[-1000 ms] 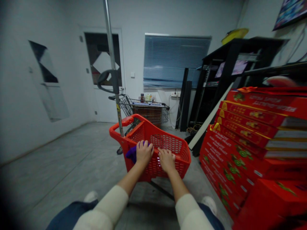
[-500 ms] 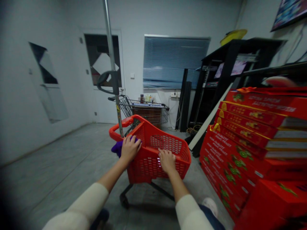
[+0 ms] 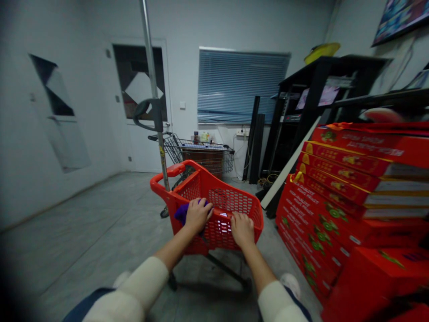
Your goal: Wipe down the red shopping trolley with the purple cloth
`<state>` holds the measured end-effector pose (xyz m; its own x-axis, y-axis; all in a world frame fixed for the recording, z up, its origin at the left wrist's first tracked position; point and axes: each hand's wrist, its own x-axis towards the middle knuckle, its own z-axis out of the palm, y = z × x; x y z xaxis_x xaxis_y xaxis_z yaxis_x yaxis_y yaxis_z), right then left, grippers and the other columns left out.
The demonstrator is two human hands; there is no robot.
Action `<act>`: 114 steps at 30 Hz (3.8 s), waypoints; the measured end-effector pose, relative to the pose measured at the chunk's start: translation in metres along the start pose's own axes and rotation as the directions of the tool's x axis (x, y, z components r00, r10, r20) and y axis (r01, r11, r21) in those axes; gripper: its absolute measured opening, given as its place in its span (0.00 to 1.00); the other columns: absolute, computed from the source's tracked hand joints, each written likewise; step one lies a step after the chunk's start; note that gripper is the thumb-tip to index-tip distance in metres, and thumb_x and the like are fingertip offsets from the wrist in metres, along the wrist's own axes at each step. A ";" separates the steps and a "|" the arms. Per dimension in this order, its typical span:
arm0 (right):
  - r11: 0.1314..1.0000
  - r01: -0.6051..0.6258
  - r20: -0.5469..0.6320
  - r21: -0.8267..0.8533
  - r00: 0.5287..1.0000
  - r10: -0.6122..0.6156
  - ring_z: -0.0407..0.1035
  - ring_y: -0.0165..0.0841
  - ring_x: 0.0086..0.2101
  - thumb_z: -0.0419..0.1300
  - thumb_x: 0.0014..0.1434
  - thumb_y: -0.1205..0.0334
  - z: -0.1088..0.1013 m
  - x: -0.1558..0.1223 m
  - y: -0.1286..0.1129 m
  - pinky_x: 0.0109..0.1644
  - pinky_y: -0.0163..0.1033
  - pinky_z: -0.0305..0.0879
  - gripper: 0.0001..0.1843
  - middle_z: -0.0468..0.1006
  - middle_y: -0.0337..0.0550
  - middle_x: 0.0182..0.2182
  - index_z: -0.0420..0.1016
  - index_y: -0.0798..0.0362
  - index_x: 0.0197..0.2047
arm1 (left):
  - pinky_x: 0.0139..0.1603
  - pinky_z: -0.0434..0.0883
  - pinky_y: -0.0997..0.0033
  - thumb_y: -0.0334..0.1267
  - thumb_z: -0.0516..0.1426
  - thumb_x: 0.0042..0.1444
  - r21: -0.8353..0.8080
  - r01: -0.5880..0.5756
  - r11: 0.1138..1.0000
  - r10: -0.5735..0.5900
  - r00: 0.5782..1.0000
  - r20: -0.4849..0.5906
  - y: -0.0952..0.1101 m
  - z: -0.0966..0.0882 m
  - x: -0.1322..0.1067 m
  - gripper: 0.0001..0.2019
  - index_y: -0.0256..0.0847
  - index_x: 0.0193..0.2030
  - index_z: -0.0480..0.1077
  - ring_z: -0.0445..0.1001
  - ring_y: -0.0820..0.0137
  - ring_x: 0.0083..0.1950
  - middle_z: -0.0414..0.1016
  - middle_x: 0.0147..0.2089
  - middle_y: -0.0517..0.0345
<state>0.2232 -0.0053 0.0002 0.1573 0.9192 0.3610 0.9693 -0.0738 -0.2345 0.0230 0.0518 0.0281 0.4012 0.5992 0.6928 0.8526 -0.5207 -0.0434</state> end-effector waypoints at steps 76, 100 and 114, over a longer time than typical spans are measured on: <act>0.990 0.130 0.086 0.054 0.987 -0.135 0.67 0.34 0.54 0.42 0.69 0.63 0.020 -0.018 -0.031 0.60 0.41 0.53 0.22 0.77 0.45 0.53 0.73 0.50 0.56 | 0.63 0.62 0.56 0.44 0.52 0.64 -0.122 0.130 0.984 -0.128 0.991 0.027 -0.010 0.033 -0.009 0.11 0.47 0.43 0.75 0.64 0.62 0.57 0.71 0.47 0.54; 0.953 0.288 0.165 -0.090 0.948 -0.271 0.65 0.38 0.56 0.41 0.70 0.60 0.009 -0.009 -0.027 0.61 0.42 0.52 0.23 0.77 0.47 0.53 0.73 0.52 0.56 | 0.64 0.62 0.54 0.46 0.51 0.65 -0.316 0.060 0.947 -0.041 0.997 0.066 -0.068 0.043 -0.017 0.14 0.45 0.46 0.75 0.64 0.62 0.56 0.70 0.47 0.53; 0.953 0.252 0.075 -0.170 0.967 -0.243 0.70 0.38 0.45 0.42 0.70 0.63 0.016 -0.014 -0.020 0.52 0.43 0.55 0.22 0.80 0.50 0.42 0.76 0.54 0.52 | 0.66 0.60 0.51 0.47 0.52 0.64 -0.393 0.014 0.919 0.018 0.997 0.077 -0.038 0.043 -0.026 0.14 0.46 0.50 0.74 0.63 0.61 0.60 0.69 0.52 0.52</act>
<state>0.1983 -0.0102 -0.0147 -0.0974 0.9361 0.3380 0.9952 0.0960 0.0209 -0.0053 0.0819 -0.0192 0.4410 0.6352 0.6341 0.6577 -0.7094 0.2532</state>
